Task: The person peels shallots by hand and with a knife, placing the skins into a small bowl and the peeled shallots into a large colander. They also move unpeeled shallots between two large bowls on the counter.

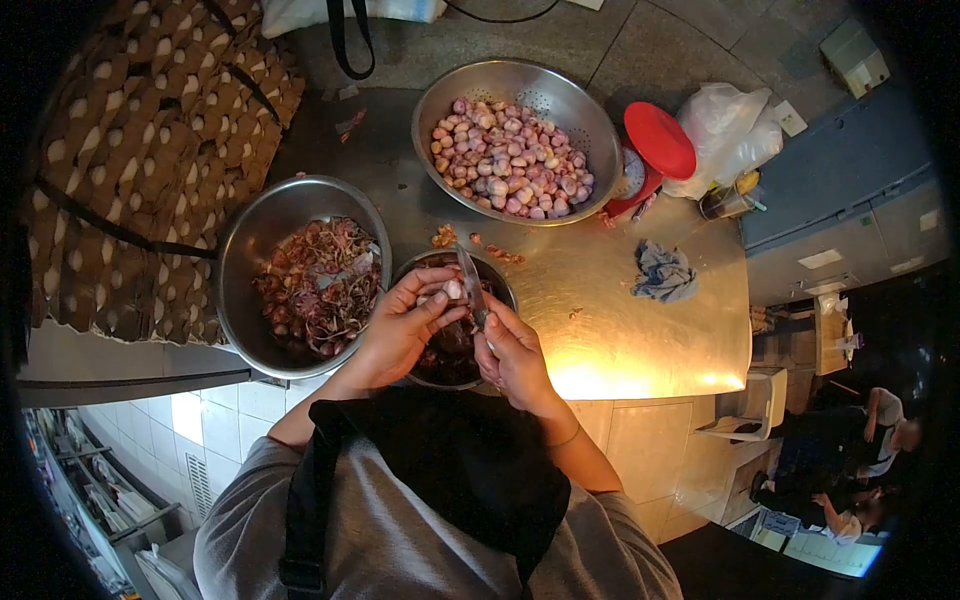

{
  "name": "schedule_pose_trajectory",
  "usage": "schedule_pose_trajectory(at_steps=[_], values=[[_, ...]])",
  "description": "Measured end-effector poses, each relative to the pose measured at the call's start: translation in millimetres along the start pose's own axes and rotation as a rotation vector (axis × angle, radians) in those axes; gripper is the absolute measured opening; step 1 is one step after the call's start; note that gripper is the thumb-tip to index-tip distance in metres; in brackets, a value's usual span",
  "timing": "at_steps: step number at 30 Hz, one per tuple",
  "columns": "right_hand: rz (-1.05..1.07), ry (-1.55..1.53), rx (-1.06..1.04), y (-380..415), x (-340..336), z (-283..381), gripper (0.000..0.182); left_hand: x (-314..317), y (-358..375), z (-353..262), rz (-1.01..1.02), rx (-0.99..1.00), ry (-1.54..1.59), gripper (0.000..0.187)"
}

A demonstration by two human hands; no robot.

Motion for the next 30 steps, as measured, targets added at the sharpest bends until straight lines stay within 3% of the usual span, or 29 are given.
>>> schedule_pose_trajectory(at_steps=[11, 20, 27, 30], values=[[-0.069, 0.269, -0.147, -4, -6, -8, 0.041, -3, 0, 6, -0.022, 0.006, -0.030, 0.019], [-0.221, 0.247, -0.167, -11, -21, -8, 0.039, -2, 1, 0, 0.030, -0.012, 0.003, 0.023], [-0.181, 0.303, -0.213, -5, -10, -5, 0.043, 0, 0, -3, -0.015, -0.003, 0.023, 0.025], [-0.052, 0.345, -0.194, 0, -3, -3, 0.045, -1, 0, 0, -0.034, 0.014, -0.002, 0.023]])
Point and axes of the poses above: each hand's wrist, its own y-axis away from the middle knuckle, its own x-axis out of the palm, z = x × y, the point moved 1 cm from there along -y, towards the middle knuckle, and after that the axes turned 1 degree about -y, right-handed, at the moved point
